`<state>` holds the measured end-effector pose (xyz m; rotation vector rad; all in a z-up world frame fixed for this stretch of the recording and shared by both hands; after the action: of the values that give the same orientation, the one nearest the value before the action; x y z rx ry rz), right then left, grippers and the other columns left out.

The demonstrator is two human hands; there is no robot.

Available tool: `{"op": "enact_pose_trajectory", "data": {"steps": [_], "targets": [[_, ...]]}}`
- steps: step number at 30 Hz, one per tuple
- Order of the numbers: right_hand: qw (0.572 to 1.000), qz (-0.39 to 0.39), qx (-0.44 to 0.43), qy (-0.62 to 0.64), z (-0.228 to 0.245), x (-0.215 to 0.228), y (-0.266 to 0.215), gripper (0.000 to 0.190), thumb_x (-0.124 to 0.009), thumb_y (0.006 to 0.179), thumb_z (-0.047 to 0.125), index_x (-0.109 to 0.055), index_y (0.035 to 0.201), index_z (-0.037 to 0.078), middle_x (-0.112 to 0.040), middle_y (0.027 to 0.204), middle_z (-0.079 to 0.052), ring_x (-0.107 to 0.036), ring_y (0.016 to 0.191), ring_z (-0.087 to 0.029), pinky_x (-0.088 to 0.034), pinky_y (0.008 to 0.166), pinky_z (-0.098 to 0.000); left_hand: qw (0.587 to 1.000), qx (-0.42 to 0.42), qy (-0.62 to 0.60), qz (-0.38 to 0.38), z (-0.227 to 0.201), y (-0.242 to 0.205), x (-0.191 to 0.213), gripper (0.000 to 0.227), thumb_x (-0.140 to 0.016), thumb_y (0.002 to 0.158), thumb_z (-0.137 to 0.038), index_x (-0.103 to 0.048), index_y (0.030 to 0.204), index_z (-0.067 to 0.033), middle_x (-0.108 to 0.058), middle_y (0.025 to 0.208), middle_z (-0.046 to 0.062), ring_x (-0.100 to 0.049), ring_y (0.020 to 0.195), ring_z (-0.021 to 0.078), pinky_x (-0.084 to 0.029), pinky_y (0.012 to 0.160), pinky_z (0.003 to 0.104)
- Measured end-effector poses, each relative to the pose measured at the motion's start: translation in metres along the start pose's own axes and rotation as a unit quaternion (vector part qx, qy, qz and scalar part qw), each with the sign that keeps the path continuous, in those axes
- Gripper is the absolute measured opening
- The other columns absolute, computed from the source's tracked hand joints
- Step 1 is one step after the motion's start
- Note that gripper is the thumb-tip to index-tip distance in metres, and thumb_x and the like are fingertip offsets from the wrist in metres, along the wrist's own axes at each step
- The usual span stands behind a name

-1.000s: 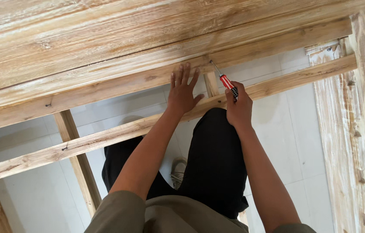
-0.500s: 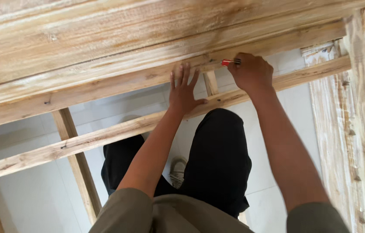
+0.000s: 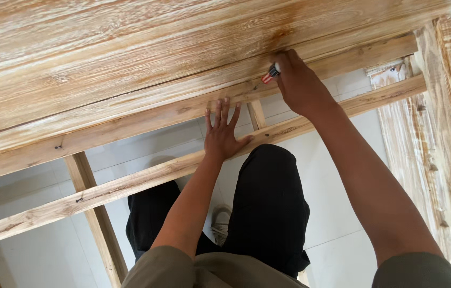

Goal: The person picks up wooden slats from a pile, aligns them into a large wooden frame, and uses a screwdriver to secure them into place.

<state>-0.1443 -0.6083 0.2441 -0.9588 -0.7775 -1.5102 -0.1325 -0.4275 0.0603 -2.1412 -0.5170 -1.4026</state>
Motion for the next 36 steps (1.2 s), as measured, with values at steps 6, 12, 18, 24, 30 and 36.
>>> {"op": "enact_pose_trajectory", "data": {"steps": [6,12,18,24,30,36], "targets": [[0.997,0.022,-0.015,-0.075,-0.003,-0.009,0.009,0.032,-0.053,0.102,0.006,-0.050,0.133,0.002,-0.056,0.123,-0.023,-0.061,0.094,-0.049,-0.050,0.066,-0.0584,0.997,-0.021,0.020,-0.075,0.002,-0.002,-0.007,0.104,-0.039,0.091,-0.085,-0.011,0.167,-0.0208,0.000,0.173,0.016,0.005,0.159,0.0355,0.003,0.126,0.063],[0.992,0.004,-0.038,-0.123,-0.028,-0.019,0.012,0.028,-0.062,0.104,0.016,-0.053,0.125,0.000,-0.059,0.109,-0.021,-0.064,0.079,-0.047,-0.052,0.057,-0.0544,0.998,-0.019,0.030,-0.054,-0.001,-0.001,-0.002,0.103,-0.034,0.093,-0.086,-0.006,0.168,-0.0209,0.006,0.173,0.015,0.010,0.159,0.0345,0.006,0.125,0.063],[0.984,-0.012,-0.071,-0.162,-0.038,-0.033,0.020,0.039,-0.062,0.108,0.034,-0.052,0.120,-0.001,-0.066,0.101,-0.022,-0.068,0.077,-0.049,-0.053,0.057,-0.0562,0.995,-0.025,0.025,-0.090,0.000,-0.004,-0.003,0.102,-0.042,0.092,-0.083,-0.014,0.167,-0.0200,-0.003,0.173,0.017,0.002,0.160,0.0364,0.001,0.126,0.064],[0.921,-0.082,-0.061,-0.377,-0.045,-0.041,0.017,0.060,-0.057,0.110,0.068,-0.059,0.087,0.013,-0.064,0.060,-0.002,-0.065,0.051,-0.024,-0.044,0.045,-0.0359,0.995,-0.020,0.042,-0.085,0.000,-0.004,-0.004,0.103,-0.038,0.093,-0.086,-0.010,0.168,-0.0208,0.000,0.173,0.016,0.004,0.160,0.0354,0.002,0.127,0.063],[0.915,-0.078,-0.079,-0.388,-0.027,-0.029,0.015,0.060,-0.043,0.112,0.061,-0.061,0.084,0.011,-0.064,0.061,-0.004,-0.061,0.048,-0.028,-0.038,0.046,-0.0414,0.994,-0.022,0.037,-0.102,0.000,-0.005,-0.002,0.103,-0.042,0.091,-0.086,-0.015,0.168,-0.0216,-0.005,0.173,0.017,0.000,0.160,0.0351,0.000,0.127,0.062],[0.949,-0.049,-0.081,-0.301,-0.027,-0.030,0.011,0.064,-0.055,0.099,0.044,-0.048,0.138,-0.005,-0.069,0.087,-0.009,-0.067,0.061,-0.034,-0.045,0.046,-0.0466,0.995,-0.021,0.040,-0.086,0.001,-0.003,-0.001,0.103,-0.042,0.092,-0.085,-0.012,0.168,-0.0216,-0.002,0.173,0.016,0.002,0.160,0.0354,-0.001,0.127,0.063]]}}
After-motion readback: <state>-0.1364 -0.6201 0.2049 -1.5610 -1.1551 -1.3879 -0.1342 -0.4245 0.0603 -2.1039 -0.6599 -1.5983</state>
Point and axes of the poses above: each hand's wrist, its own y-axis towards the middle knuckle, its own x-axis out of the back of the hand, z = x × y, the point moved 7 cm from there along y, towards the middle knuckle
